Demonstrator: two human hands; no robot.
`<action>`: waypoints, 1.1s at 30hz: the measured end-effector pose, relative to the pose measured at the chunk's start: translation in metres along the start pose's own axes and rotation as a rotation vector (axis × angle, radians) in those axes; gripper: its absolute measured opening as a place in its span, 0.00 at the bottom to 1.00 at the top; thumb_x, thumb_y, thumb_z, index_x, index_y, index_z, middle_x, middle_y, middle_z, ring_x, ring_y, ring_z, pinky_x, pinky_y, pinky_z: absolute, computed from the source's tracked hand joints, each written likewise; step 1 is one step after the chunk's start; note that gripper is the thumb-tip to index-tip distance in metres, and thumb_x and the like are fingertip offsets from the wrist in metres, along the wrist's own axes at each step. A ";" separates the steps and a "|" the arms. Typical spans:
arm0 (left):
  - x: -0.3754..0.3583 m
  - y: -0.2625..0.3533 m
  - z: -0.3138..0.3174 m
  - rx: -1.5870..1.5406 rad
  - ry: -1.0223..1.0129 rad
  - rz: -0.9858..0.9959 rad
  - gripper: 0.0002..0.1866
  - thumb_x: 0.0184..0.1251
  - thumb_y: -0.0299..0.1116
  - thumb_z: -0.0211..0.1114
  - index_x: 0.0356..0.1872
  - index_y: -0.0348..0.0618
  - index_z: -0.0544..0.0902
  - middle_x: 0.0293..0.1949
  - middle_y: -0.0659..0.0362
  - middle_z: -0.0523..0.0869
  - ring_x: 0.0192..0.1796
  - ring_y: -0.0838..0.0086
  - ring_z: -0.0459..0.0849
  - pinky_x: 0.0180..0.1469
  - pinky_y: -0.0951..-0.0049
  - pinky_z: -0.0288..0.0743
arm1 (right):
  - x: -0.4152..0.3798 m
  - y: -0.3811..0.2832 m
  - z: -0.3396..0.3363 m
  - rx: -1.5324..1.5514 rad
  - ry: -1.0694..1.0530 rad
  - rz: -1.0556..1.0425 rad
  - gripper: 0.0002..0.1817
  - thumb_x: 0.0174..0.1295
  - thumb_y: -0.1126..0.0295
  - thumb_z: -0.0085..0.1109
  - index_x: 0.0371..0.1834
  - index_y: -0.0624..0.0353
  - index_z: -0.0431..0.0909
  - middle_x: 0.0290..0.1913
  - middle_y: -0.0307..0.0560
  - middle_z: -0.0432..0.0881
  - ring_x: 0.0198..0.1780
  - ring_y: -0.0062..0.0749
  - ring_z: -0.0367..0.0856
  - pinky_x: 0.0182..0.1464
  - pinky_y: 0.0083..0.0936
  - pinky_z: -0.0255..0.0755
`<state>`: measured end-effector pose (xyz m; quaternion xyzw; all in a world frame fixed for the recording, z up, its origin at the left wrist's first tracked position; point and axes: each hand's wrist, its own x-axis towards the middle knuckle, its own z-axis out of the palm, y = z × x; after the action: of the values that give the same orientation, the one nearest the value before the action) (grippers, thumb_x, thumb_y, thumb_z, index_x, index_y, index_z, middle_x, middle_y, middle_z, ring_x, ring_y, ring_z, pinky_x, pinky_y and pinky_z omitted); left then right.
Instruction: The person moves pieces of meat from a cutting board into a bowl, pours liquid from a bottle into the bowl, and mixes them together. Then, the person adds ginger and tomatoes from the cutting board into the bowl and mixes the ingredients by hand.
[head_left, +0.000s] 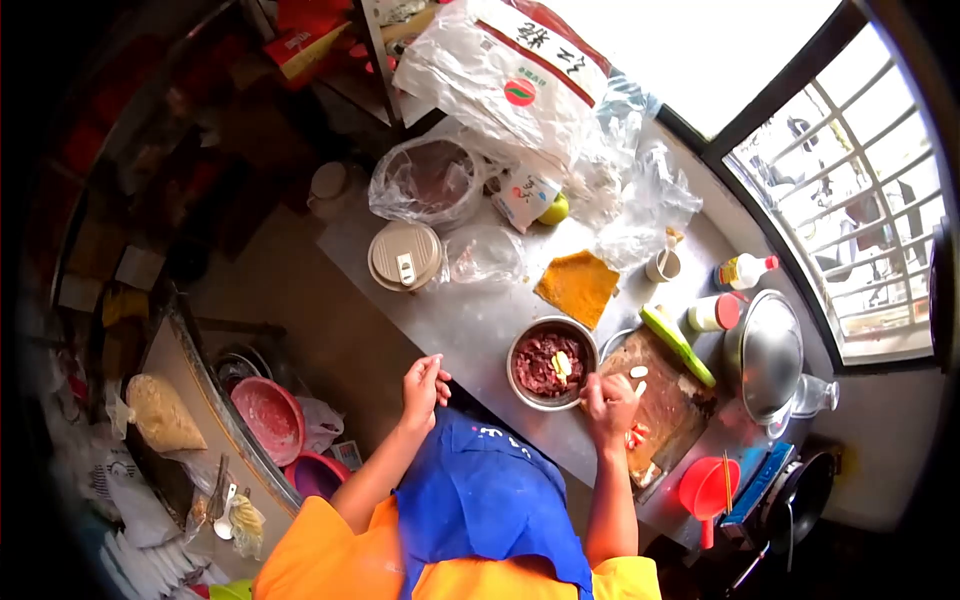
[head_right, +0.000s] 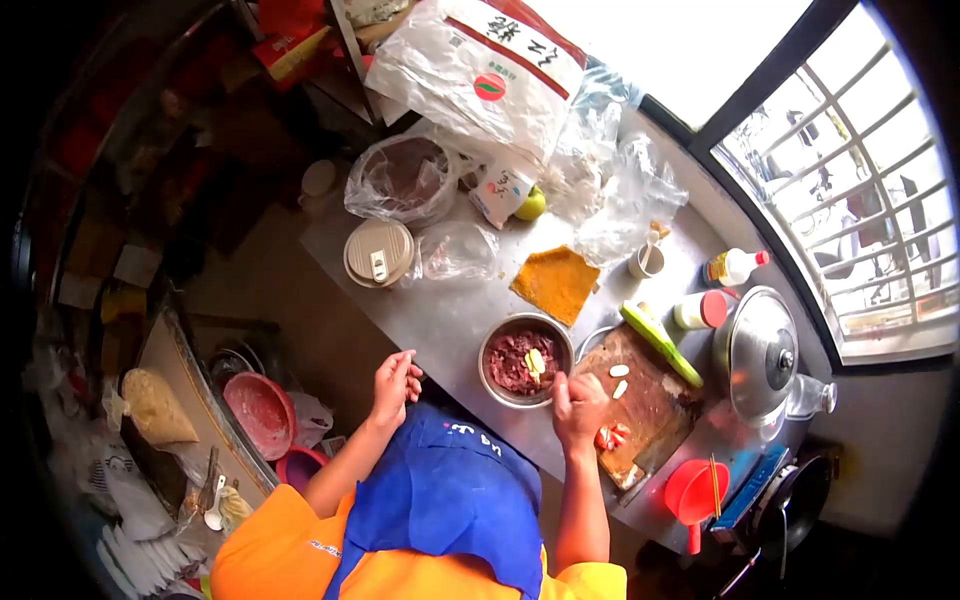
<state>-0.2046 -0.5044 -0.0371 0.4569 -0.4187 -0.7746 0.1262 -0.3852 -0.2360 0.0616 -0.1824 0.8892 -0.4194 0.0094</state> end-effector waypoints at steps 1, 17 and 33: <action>-0.002 0.000 -0.001 -0.002 0.005 -0.002 0.14 0.85 0.40 0.61 0.56 0.40 0.82 0.34 0.57 0.85 0.21 0.79 0.82 0.17 0.81 0.72 | -0.001 0.008 0.005 -0.136 -0.042 -0.087 0.16 0.62 0.70 0.71 0.16 0.61 0.83 0.18 0.51 0.77 0.25 0.49 0.78 0.36 0.43 0.71; -0.069 0.004 -0.073 0.336 0.523 0.062 0.50 0.78 0.66 0.59 0.88 0.46 0.50 0.88 0.45 0.46 0.89 0.60 0.44 0.86 0.57 0.45 | -0.109 0.040 0.033 -0.396 -0.102 -0.286 0.31 0.65 0.71 0.64 0.74 0.64 0.75 0.78 0.55 0.74 0.78 0.63 0.64 0.77 0.50 0.61; 0.082 0.060 -0.151 0.206 0.406 0.165 0.50 0.78 0.58 0.64 0.85 0.34 0.51 0.86 0.42 0.54 0.87 0.55 0.51 0.86 0.59 0.48 | -0.123 0.011 0.128 -0.413 0.340 -0.463 0.13 0.75 0.69 0.61 0.56 0.64 0.87 0.55 0.57 0.90 0.57 0.50 0.89 0.62 0.41 0.82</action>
<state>-0.1377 -0.6695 -0.0756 0.5778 -0.4975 -0.6072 0.2234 -0.2523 -0.2840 -0.0461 -0.3047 0.8793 -0.2463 -0.2709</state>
